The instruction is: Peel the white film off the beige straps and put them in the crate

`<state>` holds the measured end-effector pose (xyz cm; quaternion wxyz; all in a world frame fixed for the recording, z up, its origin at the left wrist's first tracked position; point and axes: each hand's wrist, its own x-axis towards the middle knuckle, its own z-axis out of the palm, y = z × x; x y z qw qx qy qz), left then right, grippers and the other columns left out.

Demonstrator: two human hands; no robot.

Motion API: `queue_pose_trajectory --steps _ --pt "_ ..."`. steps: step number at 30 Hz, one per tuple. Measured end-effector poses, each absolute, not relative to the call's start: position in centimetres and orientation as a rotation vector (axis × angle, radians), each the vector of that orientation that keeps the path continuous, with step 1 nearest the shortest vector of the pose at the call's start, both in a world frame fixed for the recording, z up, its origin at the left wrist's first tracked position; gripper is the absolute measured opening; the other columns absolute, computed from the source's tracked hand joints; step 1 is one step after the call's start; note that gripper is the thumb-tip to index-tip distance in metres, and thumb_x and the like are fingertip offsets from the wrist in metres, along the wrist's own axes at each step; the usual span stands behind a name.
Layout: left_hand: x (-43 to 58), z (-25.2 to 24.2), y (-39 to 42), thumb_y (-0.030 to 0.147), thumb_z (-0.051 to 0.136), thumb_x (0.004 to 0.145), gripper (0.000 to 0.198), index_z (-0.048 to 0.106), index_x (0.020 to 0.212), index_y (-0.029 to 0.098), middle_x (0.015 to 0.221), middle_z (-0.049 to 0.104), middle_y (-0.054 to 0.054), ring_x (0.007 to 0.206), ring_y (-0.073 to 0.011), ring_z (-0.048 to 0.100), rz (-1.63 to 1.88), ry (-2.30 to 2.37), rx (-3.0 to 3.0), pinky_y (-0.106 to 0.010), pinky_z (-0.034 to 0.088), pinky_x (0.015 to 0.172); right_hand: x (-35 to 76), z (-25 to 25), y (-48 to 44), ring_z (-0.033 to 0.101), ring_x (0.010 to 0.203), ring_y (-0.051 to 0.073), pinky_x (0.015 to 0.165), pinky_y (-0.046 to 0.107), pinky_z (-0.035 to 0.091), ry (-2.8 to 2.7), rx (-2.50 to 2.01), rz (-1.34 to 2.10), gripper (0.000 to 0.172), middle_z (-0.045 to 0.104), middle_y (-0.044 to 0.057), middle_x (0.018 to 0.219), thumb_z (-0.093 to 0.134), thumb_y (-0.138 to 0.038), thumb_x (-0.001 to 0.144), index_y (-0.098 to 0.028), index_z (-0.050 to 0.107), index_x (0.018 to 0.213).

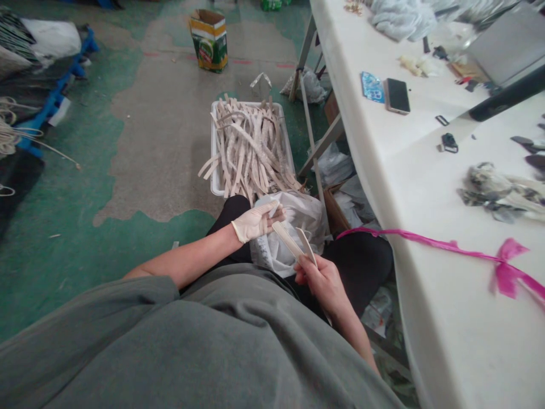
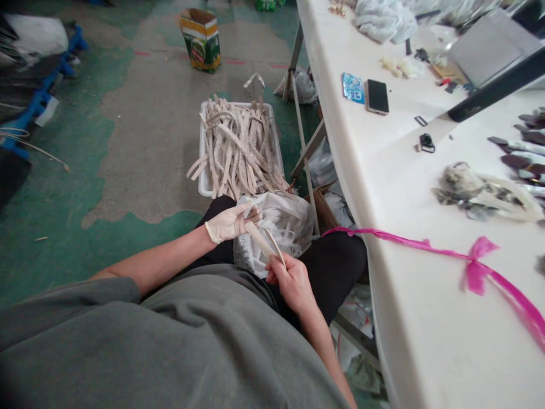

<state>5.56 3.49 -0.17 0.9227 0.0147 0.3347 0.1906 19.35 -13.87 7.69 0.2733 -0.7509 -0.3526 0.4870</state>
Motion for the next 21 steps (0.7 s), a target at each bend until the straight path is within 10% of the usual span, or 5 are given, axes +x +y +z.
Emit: queue_pose_trajectory --steps 21 --pt "5.2 -0.4 2.5 0.021 0.056 0.096 0.019 0.068 0.085 0.013 0.086 0.075 -0.009 0.075 -0.0165 0.071 0.405 0.789 0.227 -0.027 0.056 0.074 19.7 6.7 -12.8 0.053 0.049 0.014 0.044 0.023 0.036 -0.885 -2.061 1.289 0.046 0.063 0.004 0.058 0.053 -0.059 0.087 -0.017 0.065 0.073"
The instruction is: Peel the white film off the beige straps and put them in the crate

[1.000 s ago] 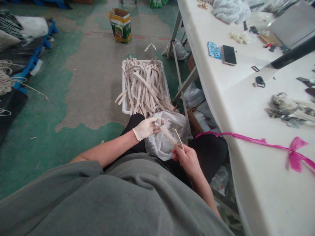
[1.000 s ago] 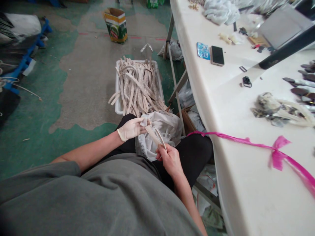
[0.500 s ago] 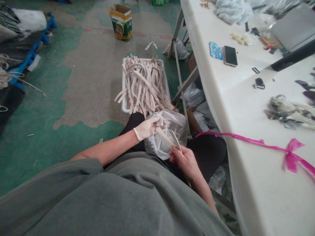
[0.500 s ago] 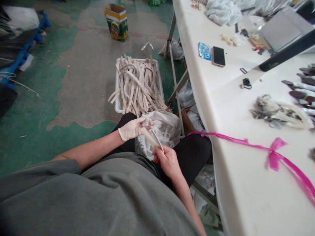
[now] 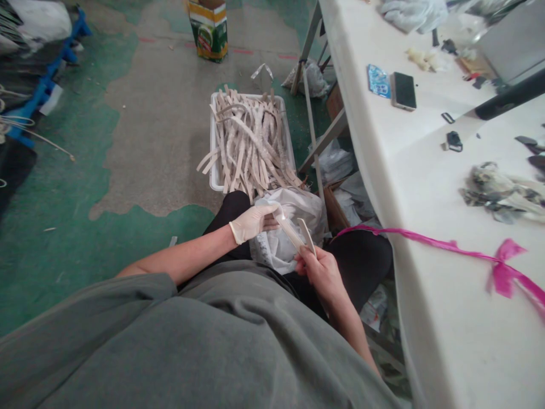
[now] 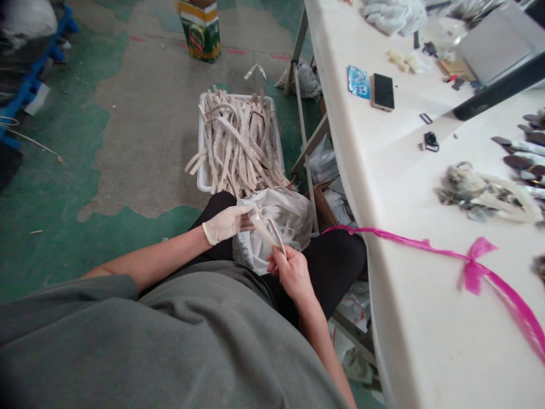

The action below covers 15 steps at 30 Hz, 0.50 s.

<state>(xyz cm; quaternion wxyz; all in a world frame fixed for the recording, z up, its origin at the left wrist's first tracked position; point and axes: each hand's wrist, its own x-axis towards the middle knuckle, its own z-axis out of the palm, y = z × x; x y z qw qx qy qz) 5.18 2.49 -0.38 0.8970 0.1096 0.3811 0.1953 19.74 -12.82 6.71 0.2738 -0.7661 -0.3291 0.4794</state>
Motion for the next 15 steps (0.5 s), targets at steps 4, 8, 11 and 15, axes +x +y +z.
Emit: queue_pose_trajectory --steps 4,8,11,15 --pt "5.7 -0.5 0.2 0.018 0.067 0.089 0.008 0.068 0.083 0.013 0.078 0.073 -0.006 0.069 -0.0156 0.07 0.363 0.795 0.221 -0.027 0.056 0.072 19.3 5.7 -11.0 0.054 0.049 0.014 0.046 0.024 0.04 -0.928 -2.104 1.267 0.045 0.062 0.004 0.058 0.051 -0.058 0.086 -0.017 0.064 0.074" --pt "5.2 -0.4 -0.7 0.021 0.075 0.083 0.011 0.07 0.084 0.011 0.082 0.074 -0.008 0.073 -0.0171 0.07 0.388 0.721 0.212 -0.028 0.056 0.075 19.2 6.5 -9.5 0.052 0.046 0.012 0.048 0.025 0.042 -1.108 -2.076 1.321 0.046 0.067 0.005 0.067 0.046 -0.057 0.091 -0.015 0.064 0.079" --pt "3.3 0.3 0.8 0.023 0.08 0.08 0.013 0.072 0.081 0.012 0.083 0.074 -0.007 0.073 -0.0159 0.069 0.603 0.757 0.209 -0.028 0.054 0.075 19.6 8.9 -9.6 0.056 0.052 0.013 0.055 0.024 0.043 -1.338 -2.016 1.349 0.049 0.066 0.004 0.066 0.044 -0.058 0.094 -0.015 0.065 0.079" --pt "1.2 2.0 1.0 0.033 0.091 0.065 0.03 0.075 0.08 0.011 0.084 0.074 -0.007 0.079 -0.0167 0.067 0.766 0.694 0.312 -0.029 0.052 0.08 18.8 10.8 -8.6 0.055 0.05 0.013 0.053 0.024 0.04 -1.497 -2.012 1.315 0.051 0.062 0.002 0.06 0.041 -0.062 0.095 -0.018 0.059 0.074"
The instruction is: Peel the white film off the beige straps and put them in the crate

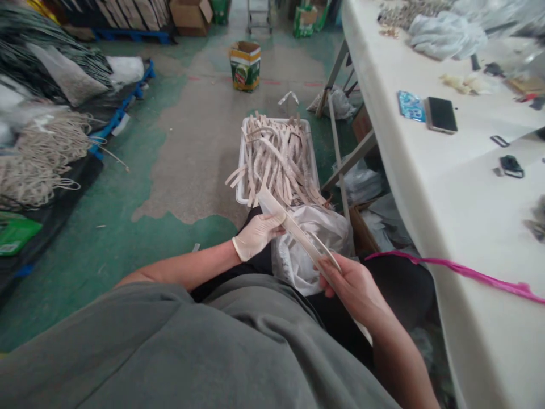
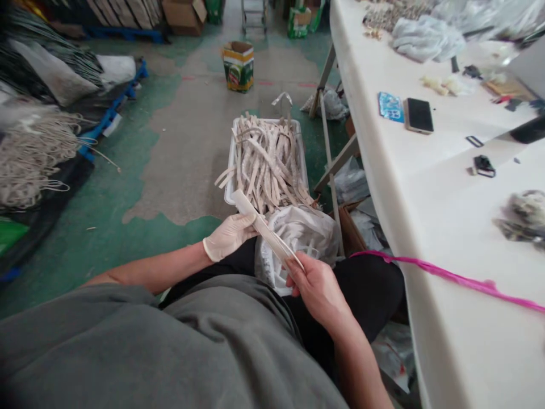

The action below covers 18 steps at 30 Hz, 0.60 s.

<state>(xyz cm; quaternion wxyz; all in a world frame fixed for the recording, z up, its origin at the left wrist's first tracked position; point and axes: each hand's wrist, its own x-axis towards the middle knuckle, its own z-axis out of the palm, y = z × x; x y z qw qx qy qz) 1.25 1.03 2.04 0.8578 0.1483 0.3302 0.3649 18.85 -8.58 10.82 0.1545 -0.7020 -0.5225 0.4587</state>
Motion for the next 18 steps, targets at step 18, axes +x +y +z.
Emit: queue_pose_trajectory --steps 18 --pt "-2.4 -0.9 -2.7 0.033 0.079 0.082 0.024 0.074 0.095 0.013 0.093 0.074 -0.008 0.083 -0.0158 0.069 0.791 0.817 0.075 -0.028 0.05 0.08 15.3 7.1 -6.1 0.058 0.054 0.017 0.057 0.028 0.04 -1.826 -2.034 1.429 0.054 0.064 0.004 0.06 0.031 -0.062 0.093 -0.02 0.061 0.076"
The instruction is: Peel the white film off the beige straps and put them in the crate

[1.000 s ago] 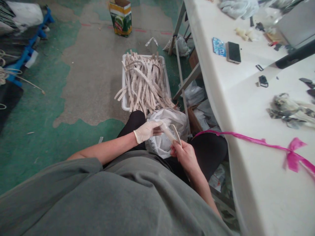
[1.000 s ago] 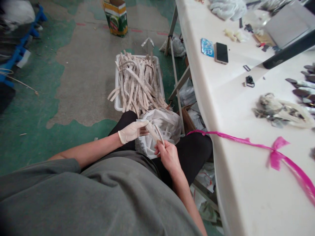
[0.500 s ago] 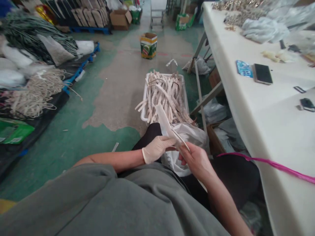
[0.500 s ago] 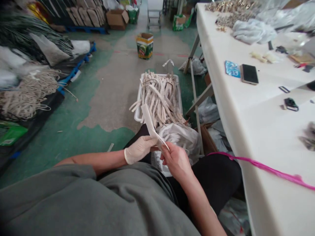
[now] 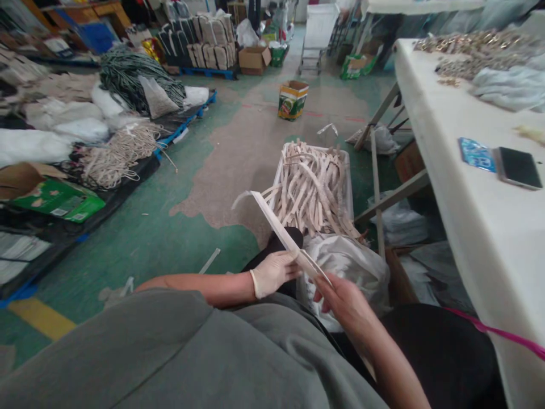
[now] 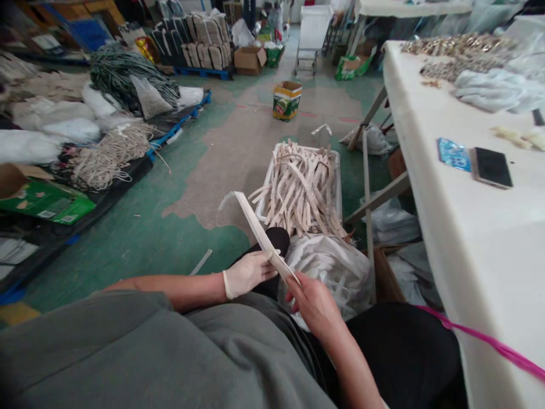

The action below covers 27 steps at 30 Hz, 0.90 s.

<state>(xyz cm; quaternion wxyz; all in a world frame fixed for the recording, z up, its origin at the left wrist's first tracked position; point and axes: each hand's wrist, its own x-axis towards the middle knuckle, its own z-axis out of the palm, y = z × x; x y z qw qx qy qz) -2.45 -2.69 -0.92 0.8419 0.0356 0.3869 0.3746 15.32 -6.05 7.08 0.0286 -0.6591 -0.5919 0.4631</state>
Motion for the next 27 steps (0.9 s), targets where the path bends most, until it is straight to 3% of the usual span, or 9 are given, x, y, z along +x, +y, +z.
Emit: queue_pose_trajectory --steps 2,5,9,14,21,27 --pt "-2.8 -0.9 -2.4 0.025 0.067 0.093 0.013 0.073 0.097 0.014 0.093 0.074 -0.006 0.082 -0.0133 0.068 0.763 0.882 -0.008 -0.027 0.049 0.08 16.1 7.2 -6.9 0.057 0.053 0.017 0.056 0.028 0.041 -1.79 -2.046 1.476 0.056 0.064 0.004 0.061 0.03 -0.065 0.092 -0.02 0.06 0.077" --pt "-2.4 -0.8 -2.7 0.024 0.056 0.099 0.019 0.071 0.093 0.013 0.091 0.073 -0.005 0.081 -0.014 0.069 0.584 0.861 -0.038 -0.028 0.048 0.08 16.1 7.1 -6.9 0.056 0.051 0.017 0.056 0.028 0.039 -1.847 -2.174 1.333 0.052 0.06 0.003 0.055 0.029 -0.06 0.093 -0.021 0.057 0.071" --pt "-0.4 -0.5 -3.4 0.028 0.057 0.098 0.021 0.069 0.088 0.013 0.084 0.071 -0.005 0.08 -0.0156 0.068 0.408 0.779 -0.036 -0.029 0.046 0.081 15.5 6.4 -6.3 0.058 0.052 0.017 0.058 0.028 0.039 -1.862 -2.223 1.229 0.047 0.062 0.004 0.057 0.031 -0.053 0.092 -0.021 0.057 0.069" --pt "-0.6 -0.6 -2.4 0.029 0.066 0.093 0.015 0.067 0.092 0.014 0.092 0.072 -0.005 0.082 -0.0129 0.066 0.613 0.836 -0.021 -0.026 0.046 0.081 18.2 6.7 -9.4 0.062 0.057 0.018 0.058 0.028 0.045 -1.708 -2.134 1.446 0.053 0.067 0.004 0.066 0.037 -0.065 0.089 -0.021 0.064 0.081" --pt "1.4 -1.2 -3.8 0.029 0.074 0.085 0.019 0.069 0.086 0.011 0.079 0.071 -0.006 0.075 -0.016 0.067 0.382 0.741 0.092 -0.028 0.047 0.077 16.9 6.2 -8.6 0.06 0.056 0.018 0.058 0.029 0.04 -1.737 -2.301 1.245 0.054 0.062 0.004 0.056 0.03 -0.062 0.09 -0.021 0.06 0.073" --pt "-0.1 -1.3 -1.4 0.029 0.066 0.092 0.017 0.07 0.087 0.014 0.093 0.073 -0.008 0.081 -0.0139 0.066 0.551 0.858 0.04 -0.026 0.048 0.078 18.6 7.9 -10.4 0.061 0.058 0.018 0.062 0.03 0.043 -1.663 -2.194 1.389 0.054 0.064 0.005 0.06 0.035 -0.062 0.092 -0.02 0.064 0.076"
